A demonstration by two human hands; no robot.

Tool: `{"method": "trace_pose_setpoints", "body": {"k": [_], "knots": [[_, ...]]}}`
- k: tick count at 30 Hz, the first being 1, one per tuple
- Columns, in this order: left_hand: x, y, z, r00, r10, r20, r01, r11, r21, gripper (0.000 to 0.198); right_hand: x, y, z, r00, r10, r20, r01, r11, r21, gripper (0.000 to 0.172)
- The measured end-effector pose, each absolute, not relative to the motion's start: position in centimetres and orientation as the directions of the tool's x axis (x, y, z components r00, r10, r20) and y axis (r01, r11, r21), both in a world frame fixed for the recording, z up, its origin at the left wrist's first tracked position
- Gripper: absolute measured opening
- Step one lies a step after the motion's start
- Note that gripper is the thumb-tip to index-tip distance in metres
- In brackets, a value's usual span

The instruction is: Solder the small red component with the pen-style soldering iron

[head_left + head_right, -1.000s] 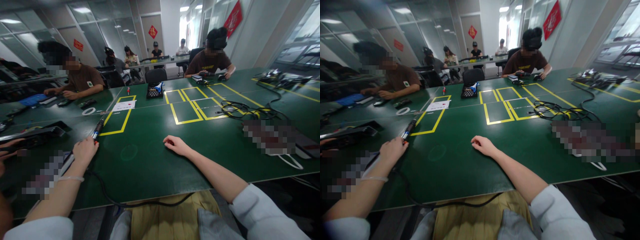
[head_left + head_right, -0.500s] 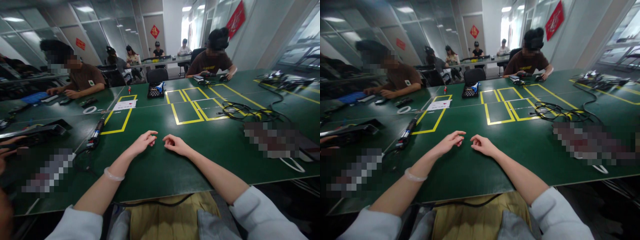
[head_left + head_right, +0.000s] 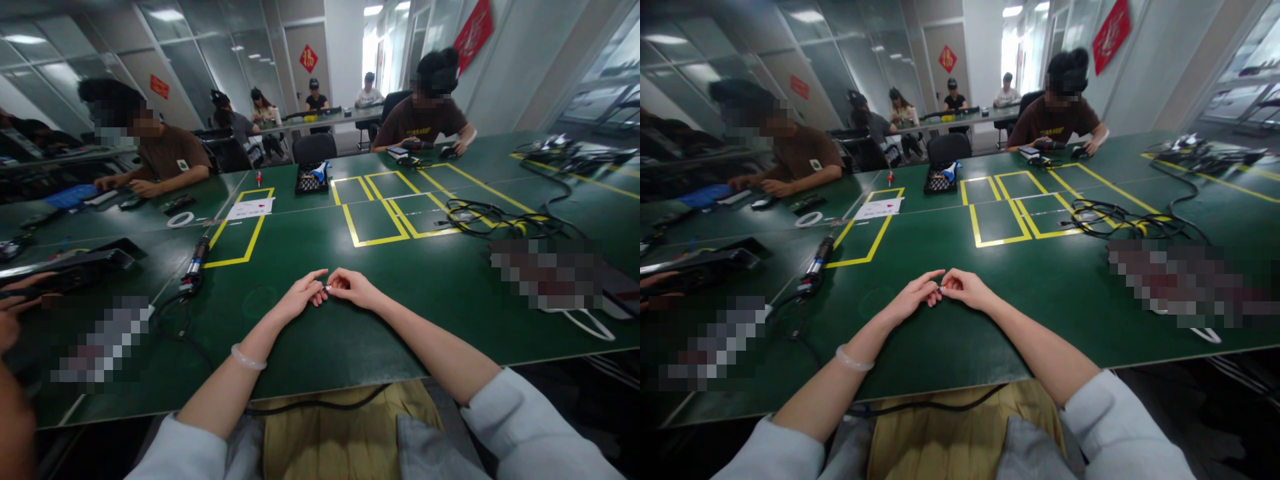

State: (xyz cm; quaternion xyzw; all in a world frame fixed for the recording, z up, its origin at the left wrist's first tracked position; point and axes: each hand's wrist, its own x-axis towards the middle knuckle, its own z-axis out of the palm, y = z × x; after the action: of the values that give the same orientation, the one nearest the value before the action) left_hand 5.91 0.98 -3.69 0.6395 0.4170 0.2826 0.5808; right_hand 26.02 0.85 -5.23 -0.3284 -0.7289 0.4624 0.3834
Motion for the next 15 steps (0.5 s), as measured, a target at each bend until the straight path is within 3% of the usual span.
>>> {"method": "trace_pose_setpoints", "body": {"k": [6, 15], "knots": [[6.11, 0.85, -3.75, 0.517, 0.848, -0.119, 0.247, -0.015, 0.969, 0.037, 26.0, 0.78, -5.19, -0.486, 0.818, 0.309, 0.186, 0.442, -0.878, 0.022], [6.05, 0.7, -3.79, 0.509, 0.855, -0.101, 0.212, -0.01, 0.977, 0.033, 26.04, 0.75, -5.22, -0.483, 0.844, 0.234, 0.203, 0.368, -0.908, 0.022]]}}
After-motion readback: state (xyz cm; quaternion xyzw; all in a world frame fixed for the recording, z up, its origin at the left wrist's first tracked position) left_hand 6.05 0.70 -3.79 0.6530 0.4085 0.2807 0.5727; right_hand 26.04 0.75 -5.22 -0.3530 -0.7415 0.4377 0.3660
